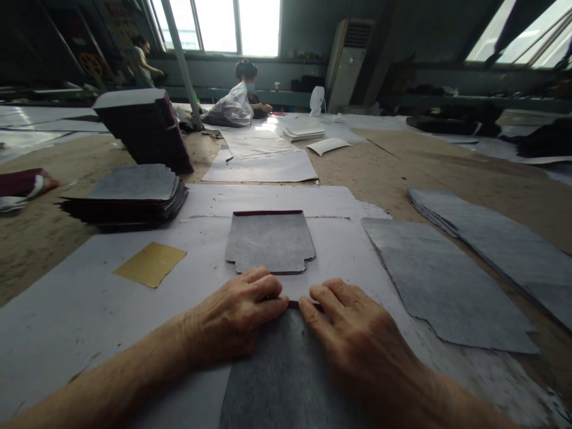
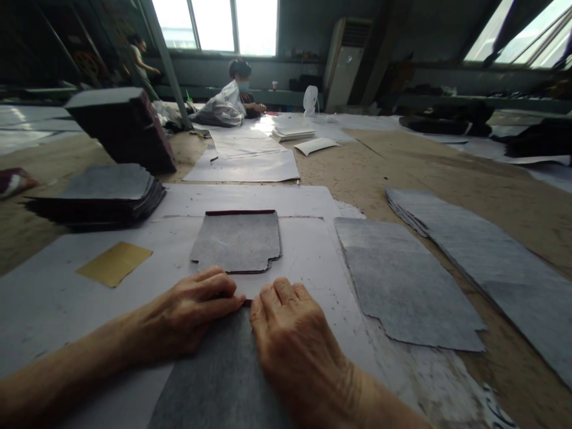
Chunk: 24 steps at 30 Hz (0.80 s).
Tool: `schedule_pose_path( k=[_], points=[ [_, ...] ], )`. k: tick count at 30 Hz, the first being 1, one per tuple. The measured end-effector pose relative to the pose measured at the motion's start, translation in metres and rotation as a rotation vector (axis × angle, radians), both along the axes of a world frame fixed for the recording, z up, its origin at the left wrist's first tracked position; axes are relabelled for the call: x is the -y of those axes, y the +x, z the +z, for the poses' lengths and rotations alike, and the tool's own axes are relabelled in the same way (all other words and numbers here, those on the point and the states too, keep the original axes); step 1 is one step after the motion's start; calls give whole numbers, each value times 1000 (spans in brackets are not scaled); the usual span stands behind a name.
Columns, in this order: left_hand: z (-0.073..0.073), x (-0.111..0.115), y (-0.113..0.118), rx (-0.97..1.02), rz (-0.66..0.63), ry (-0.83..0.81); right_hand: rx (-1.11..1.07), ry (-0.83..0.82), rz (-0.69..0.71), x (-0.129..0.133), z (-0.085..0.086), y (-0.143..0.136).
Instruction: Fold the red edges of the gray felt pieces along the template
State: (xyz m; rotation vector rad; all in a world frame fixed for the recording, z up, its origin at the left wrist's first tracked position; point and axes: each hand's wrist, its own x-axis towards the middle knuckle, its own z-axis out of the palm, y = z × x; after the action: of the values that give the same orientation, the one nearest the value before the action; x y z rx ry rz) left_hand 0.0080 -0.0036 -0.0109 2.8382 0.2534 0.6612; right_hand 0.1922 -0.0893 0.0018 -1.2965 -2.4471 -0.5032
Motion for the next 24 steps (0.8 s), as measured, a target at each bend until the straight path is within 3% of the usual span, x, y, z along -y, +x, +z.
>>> schedule_pose_path(
  k=[5,9,13,24],
  points=[
    [2,-4,-4,22,7,-66,-202,-59,79,-5,-12,-10],
    [2,-10,-17,103,40,-155,-253,-84,112,-4,-16,-6],
    [1,-11,-27,94,50,-129,-283,-72,127,-6,-17,-4],
    [2,-2,-20,63,40,73,-48,-69,88,-11,-6,-14]
  ],
)
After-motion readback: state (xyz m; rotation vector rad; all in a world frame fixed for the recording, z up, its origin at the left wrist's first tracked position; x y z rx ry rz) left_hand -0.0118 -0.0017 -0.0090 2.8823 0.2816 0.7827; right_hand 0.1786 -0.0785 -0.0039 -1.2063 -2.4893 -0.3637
